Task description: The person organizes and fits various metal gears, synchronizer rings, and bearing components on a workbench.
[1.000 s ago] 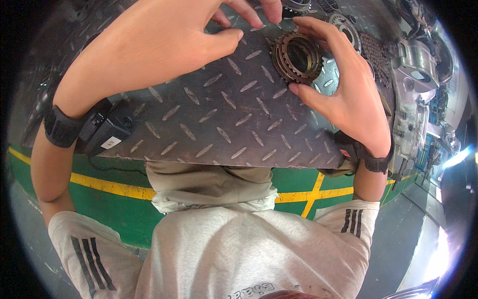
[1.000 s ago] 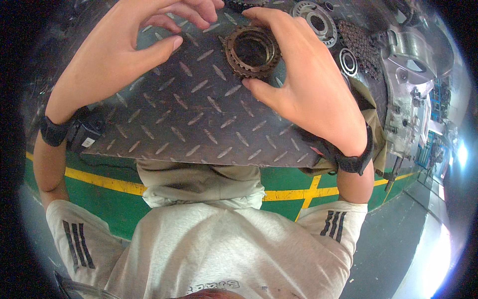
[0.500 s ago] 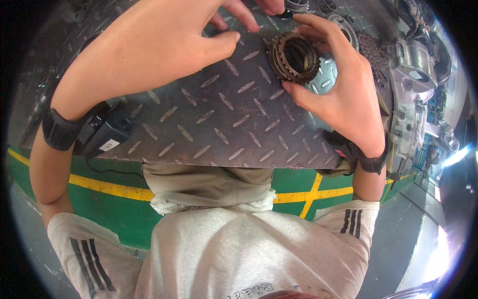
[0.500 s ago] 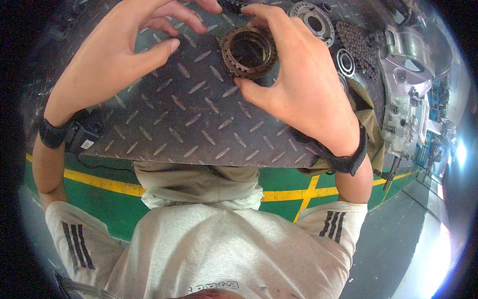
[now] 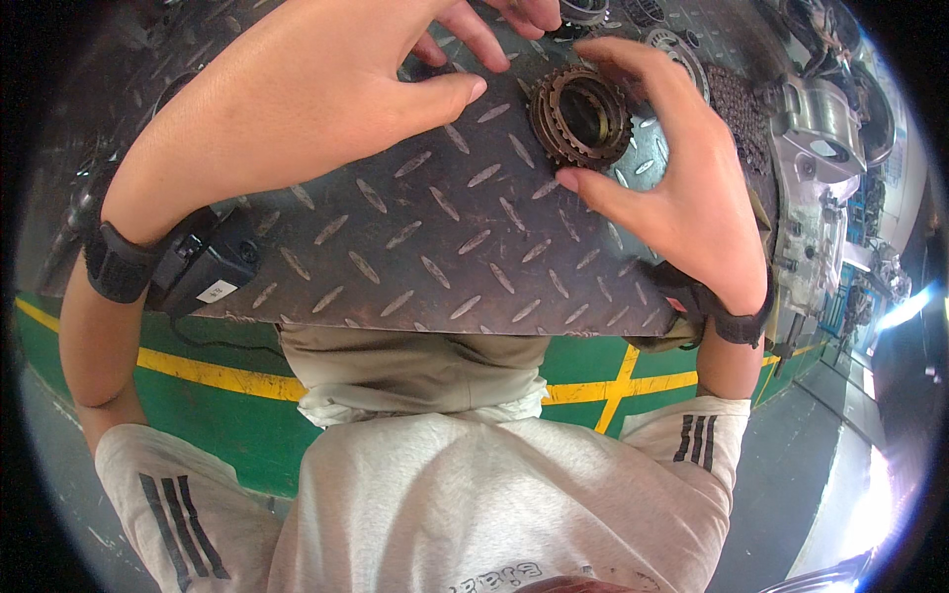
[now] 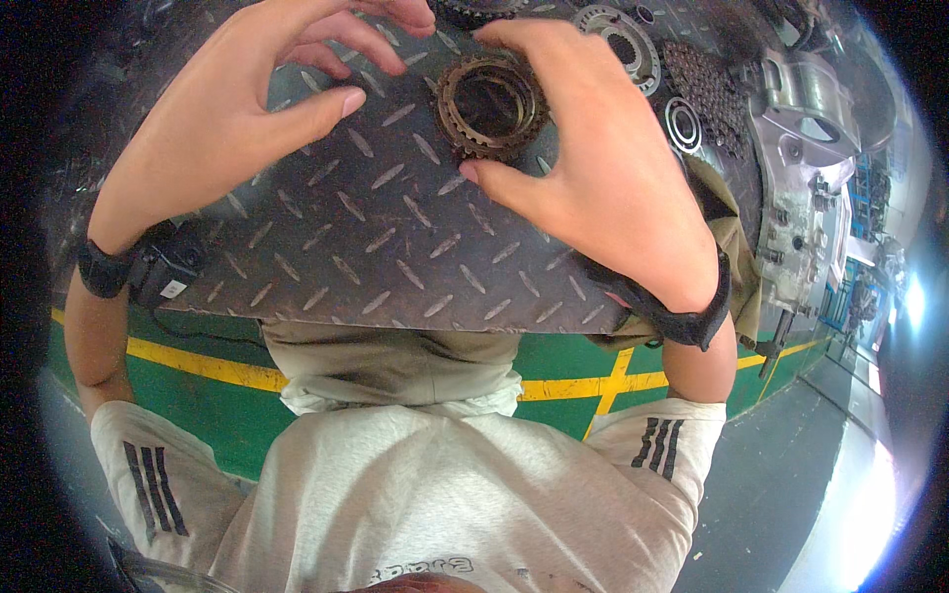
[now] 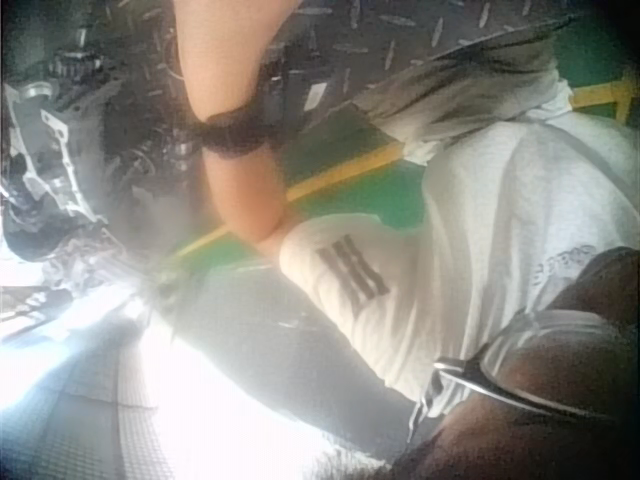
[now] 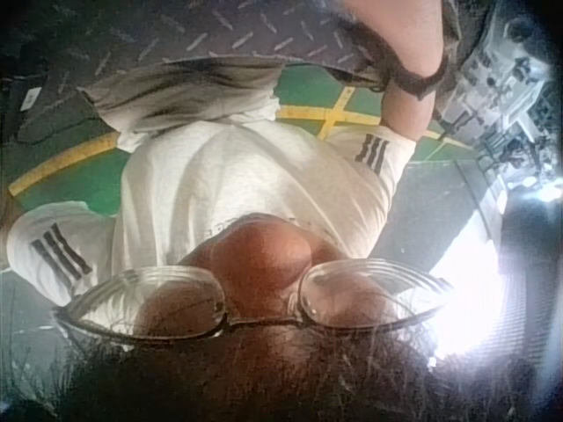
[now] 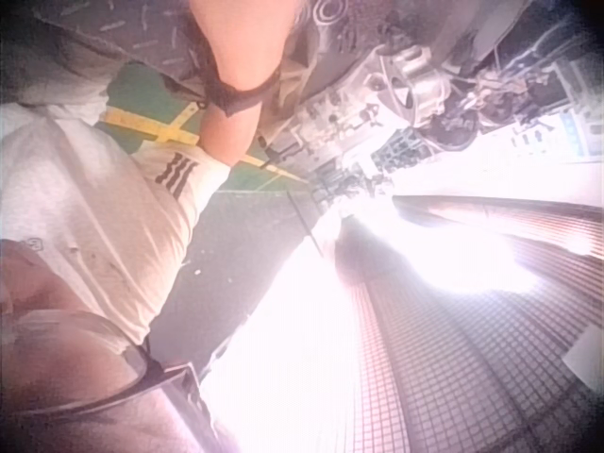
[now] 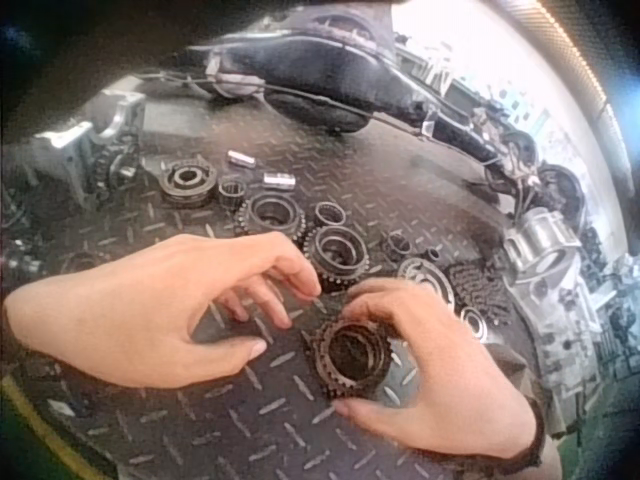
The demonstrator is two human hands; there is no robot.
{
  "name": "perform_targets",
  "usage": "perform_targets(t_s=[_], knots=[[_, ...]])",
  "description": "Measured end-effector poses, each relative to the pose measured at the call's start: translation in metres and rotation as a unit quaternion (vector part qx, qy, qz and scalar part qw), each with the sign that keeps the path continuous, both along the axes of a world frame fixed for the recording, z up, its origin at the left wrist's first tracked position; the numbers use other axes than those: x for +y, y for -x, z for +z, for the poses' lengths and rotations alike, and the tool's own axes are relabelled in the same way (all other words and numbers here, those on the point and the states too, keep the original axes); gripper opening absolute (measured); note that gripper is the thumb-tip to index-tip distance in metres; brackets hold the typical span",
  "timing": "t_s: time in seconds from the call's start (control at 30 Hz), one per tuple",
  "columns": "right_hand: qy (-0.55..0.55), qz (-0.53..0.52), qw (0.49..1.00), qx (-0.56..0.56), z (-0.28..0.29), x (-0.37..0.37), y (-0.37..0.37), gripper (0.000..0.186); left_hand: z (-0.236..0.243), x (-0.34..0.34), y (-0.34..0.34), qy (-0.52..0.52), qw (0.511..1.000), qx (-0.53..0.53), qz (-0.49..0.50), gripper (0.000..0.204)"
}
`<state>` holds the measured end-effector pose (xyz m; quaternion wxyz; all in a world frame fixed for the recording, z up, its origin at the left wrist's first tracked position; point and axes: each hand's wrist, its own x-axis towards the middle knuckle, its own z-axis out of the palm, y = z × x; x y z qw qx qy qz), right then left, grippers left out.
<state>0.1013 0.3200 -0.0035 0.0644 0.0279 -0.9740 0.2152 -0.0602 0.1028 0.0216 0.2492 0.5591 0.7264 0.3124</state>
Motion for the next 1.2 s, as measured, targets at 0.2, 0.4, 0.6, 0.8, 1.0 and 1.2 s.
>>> perform_targets(t_s=[0.2, 0.4, 0.6, 0.8, 1.0, 1.2], knots=[[-0.100, 0.067, 0.991, 0.051, 0.006, 0.008, -0.003, 0.043, 0.006, 0.003, -0.003, -0.020, 1.000, -0.017, -0.004, 0.047], [-0.197, 0.091, 0.974, 0.057, -0.010, 0.021, -0.003, 0.033, -0.003, 0.000, 0.007, -0.054, 0.996, -0.044, -0.054, 0.042], [-0.179, 0.102, 0.975, 0.086, -0.011, 0.021, -0.001, 0.031, 0.005, 0.007, -0.002, 0.001, 1.000, -0.010, -0.001, 0.041], [-0.254, 0.161, 0.941, 0.153, -0.018, 0.038, -0.004, 0.028, -0.004, 0.002, 0.006, -0.007, 1.000, -0.017, -0.019, 0.036], [-0.171, 0.094, 0.980, 0.031, 0.010, -0.005, -0.005, 0.028, -0.013, 0.003, 0.015, -0.012, 0.998, 0.006, -0.063, 0.032], [0.134, 0.074, 0.988, -0.031, 0.006, 0.031, -0.005, 0.028, -0.003, 0.004, 0.011, 0.001, 0.997, -0.008, -0.072, 0.037]])
